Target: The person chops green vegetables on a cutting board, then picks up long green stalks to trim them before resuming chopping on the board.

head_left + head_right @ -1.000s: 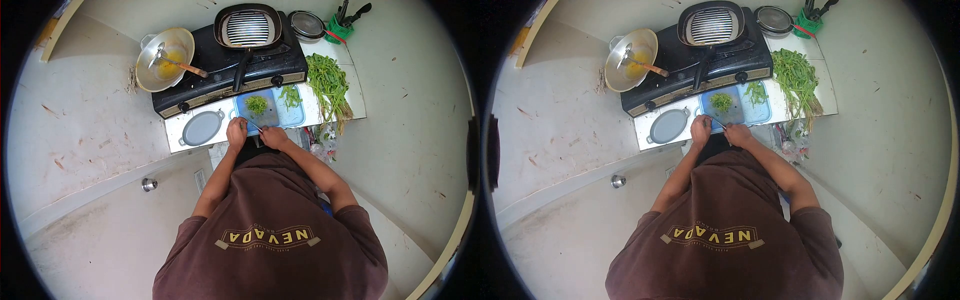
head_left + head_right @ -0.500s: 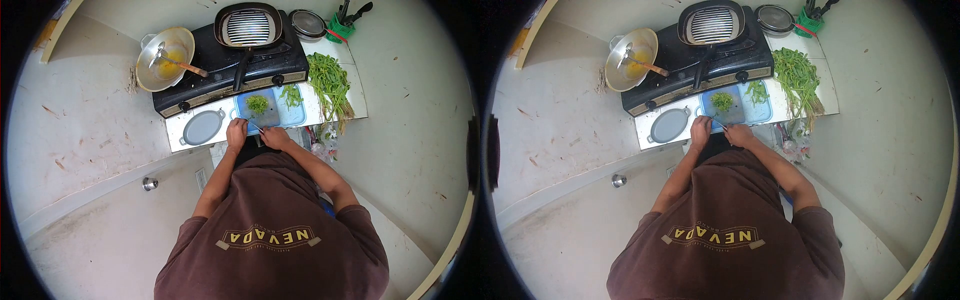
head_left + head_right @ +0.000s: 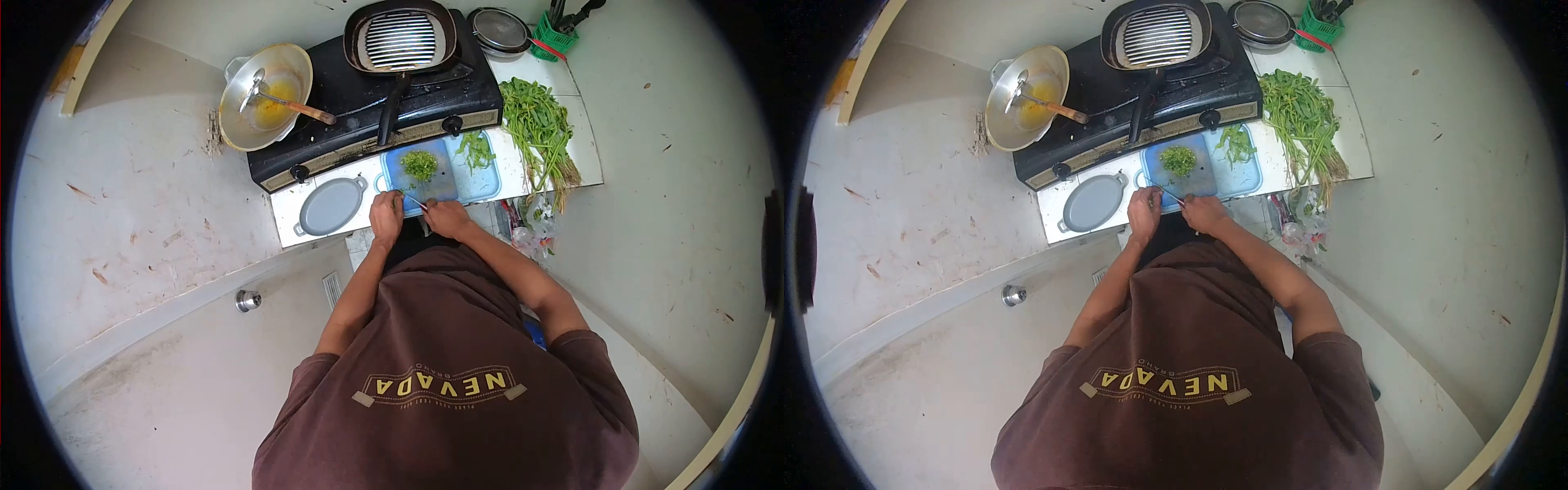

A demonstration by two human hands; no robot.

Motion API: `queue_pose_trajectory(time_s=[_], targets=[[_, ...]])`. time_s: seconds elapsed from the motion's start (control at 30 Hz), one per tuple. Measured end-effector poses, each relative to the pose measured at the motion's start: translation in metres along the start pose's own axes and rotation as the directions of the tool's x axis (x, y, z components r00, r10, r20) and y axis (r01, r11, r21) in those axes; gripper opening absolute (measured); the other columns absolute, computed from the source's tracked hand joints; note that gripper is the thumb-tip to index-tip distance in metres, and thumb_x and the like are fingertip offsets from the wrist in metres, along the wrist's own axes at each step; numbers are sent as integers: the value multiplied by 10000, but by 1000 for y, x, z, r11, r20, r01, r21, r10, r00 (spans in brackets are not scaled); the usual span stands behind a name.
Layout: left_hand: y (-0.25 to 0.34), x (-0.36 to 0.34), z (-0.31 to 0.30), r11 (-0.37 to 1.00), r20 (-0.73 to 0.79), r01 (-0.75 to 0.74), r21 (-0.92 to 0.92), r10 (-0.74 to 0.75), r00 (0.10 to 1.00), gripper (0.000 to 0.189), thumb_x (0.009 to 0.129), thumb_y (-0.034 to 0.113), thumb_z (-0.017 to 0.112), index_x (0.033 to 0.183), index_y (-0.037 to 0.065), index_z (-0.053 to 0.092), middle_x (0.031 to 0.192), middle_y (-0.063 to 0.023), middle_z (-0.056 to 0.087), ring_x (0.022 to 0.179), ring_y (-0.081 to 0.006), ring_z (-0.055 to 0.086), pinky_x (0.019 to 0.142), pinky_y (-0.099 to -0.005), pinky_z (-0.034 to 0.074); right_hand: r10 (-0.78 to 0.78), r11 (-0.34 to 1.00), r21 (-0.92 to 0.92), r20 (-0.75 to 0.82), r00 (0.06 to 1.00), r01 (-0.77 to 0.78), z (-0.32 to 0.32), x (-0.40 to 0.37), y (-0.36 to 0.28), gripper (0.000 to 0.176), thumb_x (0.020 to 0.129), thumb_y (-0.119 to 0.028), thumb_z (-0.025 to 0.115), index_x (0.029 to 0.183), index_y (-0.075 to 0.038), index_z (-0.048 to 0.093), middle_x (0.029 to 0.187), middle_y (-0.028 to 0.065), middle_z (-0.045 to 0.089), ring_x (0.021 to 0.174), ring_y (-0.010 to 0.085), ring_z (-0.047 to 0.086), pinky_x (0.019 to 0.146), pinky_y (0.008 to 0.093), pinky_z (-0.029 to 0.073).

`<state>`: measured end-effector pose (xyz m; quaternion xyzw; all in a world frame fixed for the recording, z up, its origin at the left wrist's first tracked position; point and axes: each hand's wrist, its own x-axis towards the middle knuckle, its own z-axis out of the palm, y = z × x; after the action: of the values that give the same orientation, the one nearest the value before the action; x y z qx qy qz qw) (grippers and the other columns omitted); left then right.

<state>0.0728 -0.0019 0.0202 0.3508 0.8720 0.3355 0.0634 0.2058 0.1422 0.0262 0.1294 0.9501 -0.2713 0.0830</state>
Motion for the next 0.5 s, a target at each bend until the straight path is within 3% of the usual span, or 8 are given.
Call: queue_pose_trajectory(time_s=[0.5], targets=[[2,0,-2,998,-23,-54,24,54,998,61,879,104,714,893,52,742,861,-152,640,859,-362,618,774,-468,502,38,997,59,65,997,-42,0,-8,-1,421,1022,-353,501,1009,46,634,783,261,703,748,436,712,705,535,565]])
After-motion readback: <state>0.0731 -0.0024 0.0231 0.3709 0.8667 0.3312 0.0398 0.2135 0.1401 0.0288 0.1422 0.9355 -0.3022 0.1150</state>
